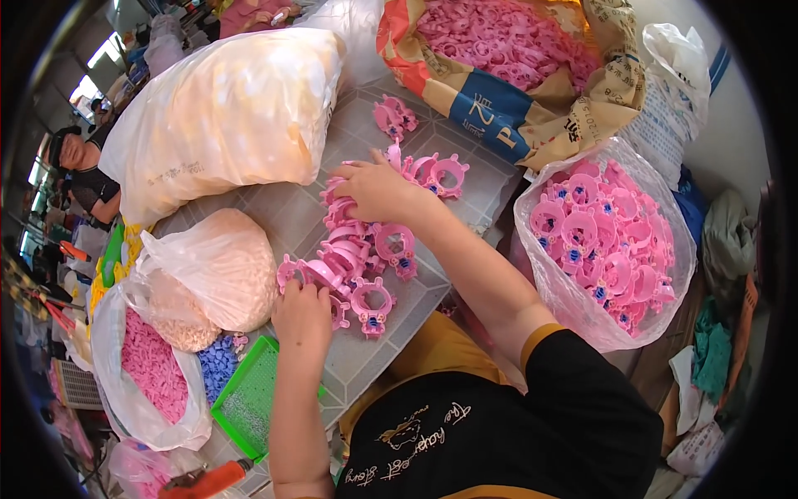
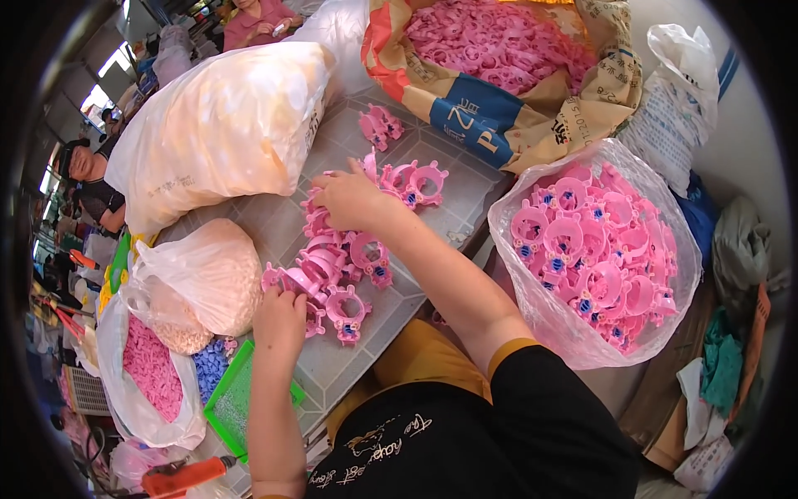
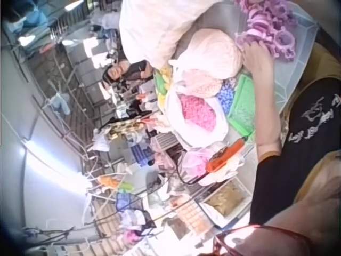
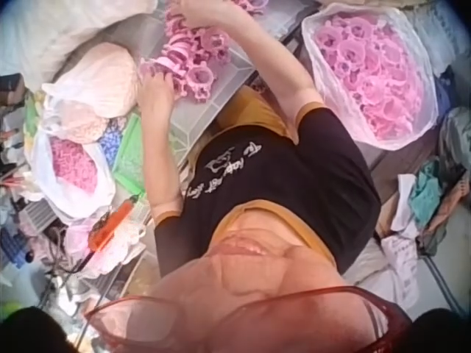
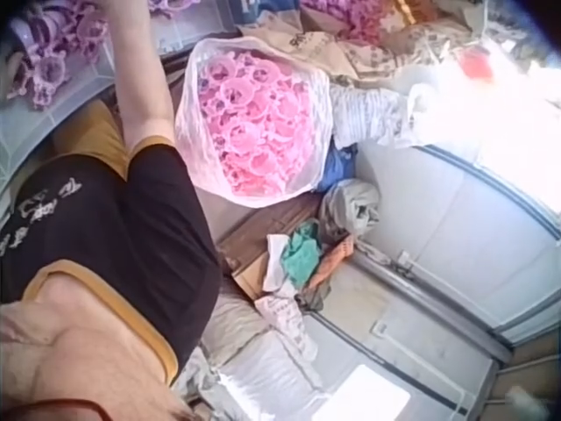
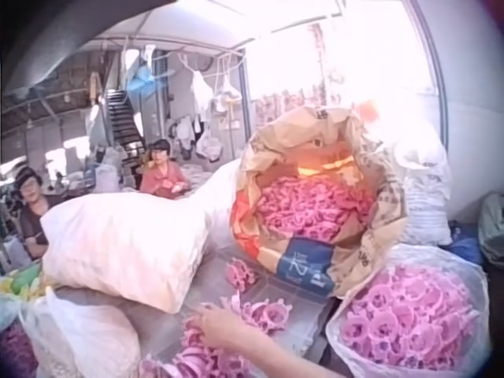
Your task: Assembling small pink plastic toys using a hot glue gun to attach components.
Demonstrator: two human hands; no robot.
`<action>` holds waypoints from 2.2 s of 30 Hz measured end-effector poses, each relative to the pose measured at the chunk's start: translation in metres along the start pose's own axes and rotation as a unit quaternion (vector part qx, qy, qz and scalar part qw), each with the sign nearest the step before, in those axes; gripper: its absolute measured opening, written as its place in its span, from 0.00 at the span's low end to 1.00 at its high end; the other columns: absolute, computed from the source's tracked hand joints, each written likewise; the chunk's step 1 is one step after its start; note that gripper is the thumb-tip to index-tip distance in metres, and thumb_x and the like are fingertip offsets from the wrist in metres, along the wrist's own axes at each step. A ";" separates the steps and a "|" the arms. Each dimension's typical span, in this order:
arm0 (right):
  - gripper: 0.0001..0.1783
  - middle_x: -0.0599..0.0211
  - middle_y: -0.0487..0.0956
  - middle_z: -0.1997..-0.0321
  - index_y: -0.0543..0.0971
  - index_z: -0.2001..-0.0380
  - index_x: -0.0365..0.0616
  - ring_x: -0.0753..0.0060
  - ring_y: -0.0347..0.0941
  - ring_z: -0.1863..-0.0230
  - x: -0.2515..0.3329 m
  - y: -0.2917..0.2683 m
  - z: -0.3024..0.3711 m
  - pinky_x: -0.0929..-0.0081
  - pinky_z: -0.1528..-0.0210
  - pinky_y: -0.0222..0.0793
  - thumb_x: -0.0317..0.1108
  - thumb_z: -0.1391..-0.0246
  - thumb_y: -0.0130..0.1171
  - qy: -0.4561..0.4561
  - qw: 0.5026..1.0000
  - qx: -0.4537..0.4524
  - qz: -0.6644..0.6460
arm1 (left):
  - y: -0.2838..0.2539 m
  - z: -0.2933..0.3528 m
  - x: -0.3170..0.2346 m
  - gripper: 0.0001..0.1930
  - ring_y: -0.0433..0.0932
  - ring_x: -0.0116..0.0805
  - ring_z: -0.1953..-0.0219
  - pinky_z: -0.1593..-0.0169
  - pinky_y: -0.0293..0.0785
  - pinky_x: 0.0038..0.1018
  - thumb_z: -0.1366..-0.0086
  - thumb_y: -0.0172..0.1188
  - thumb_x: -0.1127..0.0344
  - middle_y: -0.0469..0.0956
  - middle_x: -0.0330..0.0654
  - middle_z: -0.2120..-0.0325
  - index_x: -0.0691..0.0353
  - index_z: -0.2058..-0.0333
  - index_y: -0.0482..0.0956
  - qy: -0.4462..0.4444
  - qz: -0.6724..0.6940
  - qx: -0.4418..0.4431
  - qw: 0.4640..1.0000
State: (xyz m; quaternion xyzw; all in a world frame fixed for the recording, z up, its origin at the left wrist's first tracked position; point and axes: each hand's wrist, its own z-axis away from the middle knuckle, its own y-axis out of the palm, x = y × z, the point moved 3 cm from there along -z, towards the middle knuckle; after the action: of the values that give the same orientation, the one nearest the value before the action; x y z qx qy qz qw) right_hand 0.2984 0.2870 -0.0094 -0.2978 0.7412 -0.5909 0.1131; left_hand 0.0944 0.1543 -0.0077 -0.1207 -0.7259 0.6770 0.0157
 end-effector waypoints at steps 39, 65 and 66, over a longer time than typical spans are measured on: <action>0.24 0.59 0.72 0.40 0.79 0.51 0.49 0.48 0.70 0.44 -0.070 -0.008 -0.011 0.59 0.43 0.66 0.20 0.53 0.53 0.043 0.995 -0.068 -0.064 | -0.021 0.105 -0.005 0.16 0.75 0.49 0.54 0.51 0.71 0.40 0.44 0.64 0.71 0.76 0.48 0.57 0.65 0.55 0.76 0.079 0.174 -0.101 0.976; 0.34 0.64 0.54 0.26 0.70 0.38 0.58 0.47 0.45 0.26 -0.044 0.022 0.086 0.26 0.38 0.49 0.57 0.45 0.58 0.259 0.952 -0.163 0.009 | 0.030 0.009 -0.073 0.28 0.46 0.57 0.30 0.41 0.51 0.72 0.38 0.61 0.62 0.49 0.51 0.31 0.54 0.40 0.66 0.068 0.019 -0.027 0.997; 0.32 0.64 0.55 0.27 0.71 0.39 0.58 0.49 0.46 0.26 -0.042 0.019 0.085 0.25 0.39 0.49 0.56 0.45 0.58 0.256 0.952 -0.170 0.004 | 0.032 0.007 -0.072 0.28 0.46 0.57 0.30 0.41 0.51 0.72 0.39 0.62 0.62 0.48 0.51 0.31 0.55 0.40 0.66 0.069 0.017 -0.040 0.997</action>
State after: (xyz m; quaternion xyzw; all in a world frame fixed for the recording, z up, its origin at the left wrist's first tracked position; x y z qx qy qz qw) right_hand 0.3702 0.2451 -0.0589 -0.1483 0.8358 -0.5122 -0.1307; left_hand 0.1679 0.1349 -0.0297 -0.1795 -0.7476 0.6375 0.0492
